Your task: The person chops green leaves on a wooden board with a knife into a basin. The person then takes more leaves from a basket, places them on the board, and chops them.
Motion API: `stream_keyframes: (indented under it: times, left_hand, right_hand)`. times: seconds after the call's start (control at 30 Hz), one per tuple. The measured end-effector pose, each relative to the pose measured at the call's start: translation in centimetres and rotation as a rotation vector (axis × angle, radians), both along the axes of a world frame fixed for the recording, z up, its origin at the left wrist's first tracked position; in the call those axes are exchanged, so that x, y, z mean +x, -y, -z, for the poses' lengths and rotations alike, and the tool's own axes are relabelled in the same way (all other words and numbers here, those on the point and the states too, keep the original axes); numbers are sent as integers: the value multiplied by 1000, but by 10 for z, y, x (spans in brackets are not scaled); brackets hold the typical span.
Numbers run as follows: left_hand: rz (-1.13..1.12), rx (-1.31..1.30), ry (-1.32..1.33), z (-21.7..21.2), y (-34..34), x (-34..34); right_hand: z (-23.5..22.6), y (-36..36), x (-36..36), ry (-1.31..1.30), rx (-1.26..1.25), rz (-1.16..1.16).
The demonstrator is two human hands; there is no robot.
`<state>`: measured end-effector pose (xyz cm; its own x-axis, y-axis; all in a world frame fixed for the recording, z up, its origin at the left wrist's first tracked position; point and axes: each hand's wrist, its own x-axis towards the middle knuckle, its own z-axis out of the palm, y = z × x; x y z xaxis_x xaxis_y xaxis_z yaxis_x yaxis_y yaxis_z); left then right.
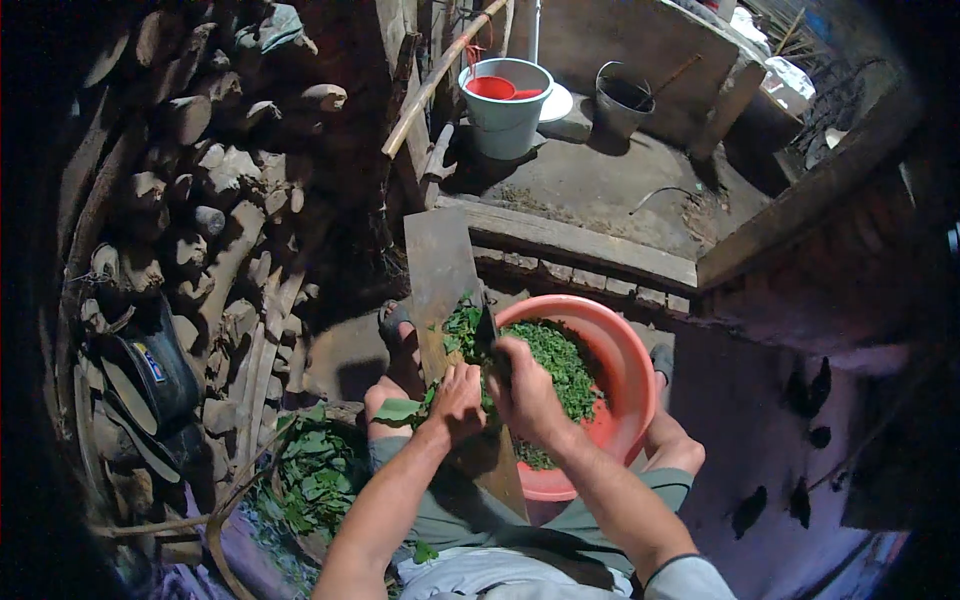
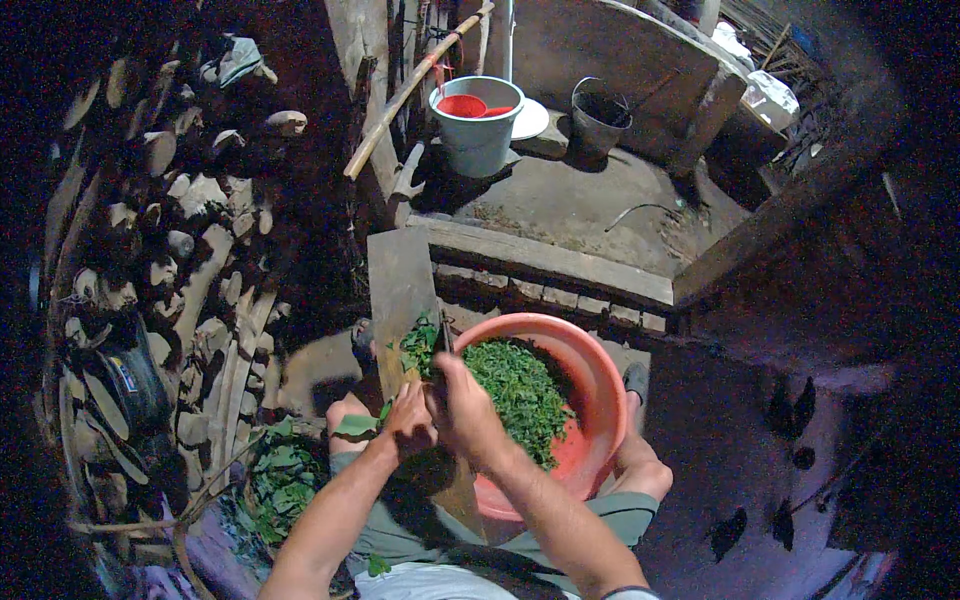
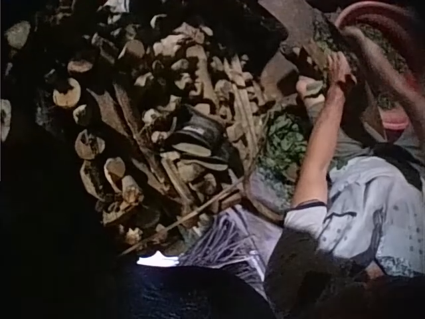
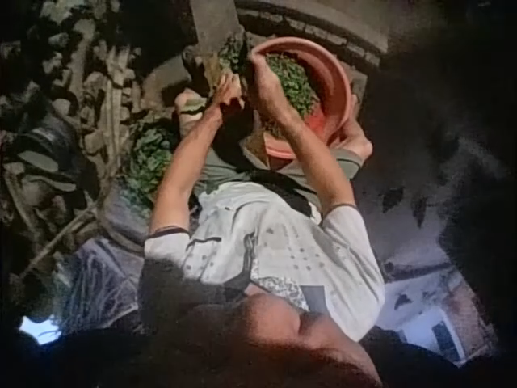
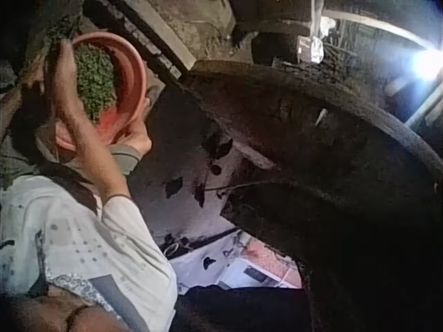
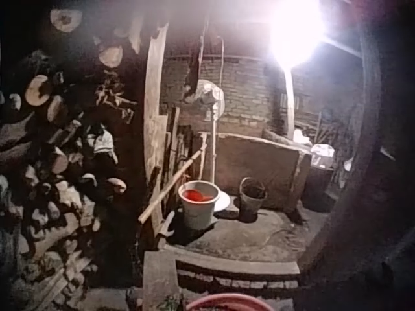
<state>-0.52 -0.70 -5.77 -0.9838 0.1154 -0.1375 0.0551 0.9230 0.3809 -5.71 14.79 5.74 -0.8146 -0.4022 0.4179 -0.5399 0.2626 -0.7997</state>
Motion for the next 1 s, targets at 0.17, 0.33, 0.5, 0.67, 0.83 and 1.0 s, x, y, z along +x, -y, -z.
stream_keyframes:
  times: [0.17, 0.33, 0.5, 0.67, 0.83, 1.0]
  left_hand:
    - [99, -12, -264, -23, -21, 8]
    - [20, 47, 72, -31, -25, -12]
    - [31, 9, 120, -20, -20, -12]
    - [-21, 129, 28, -26, -17, -6]
    - [92, 1, -169, -28, -17, -3]
    - [22, -18, 71, -44, -39, -19]
  right_hand:
    - [-73, 19, -123, 355, 180, -11]
    - [-60, 18, -118, 258, 154, -13]
    - [9, -19, 24, 145, 18, 94]
    - [1, -5, -15, -7, 32, 25]
    - [-60, 28, -132, 327, 153, -68]
    - [-39, 18, -131, 26, 162, 9]
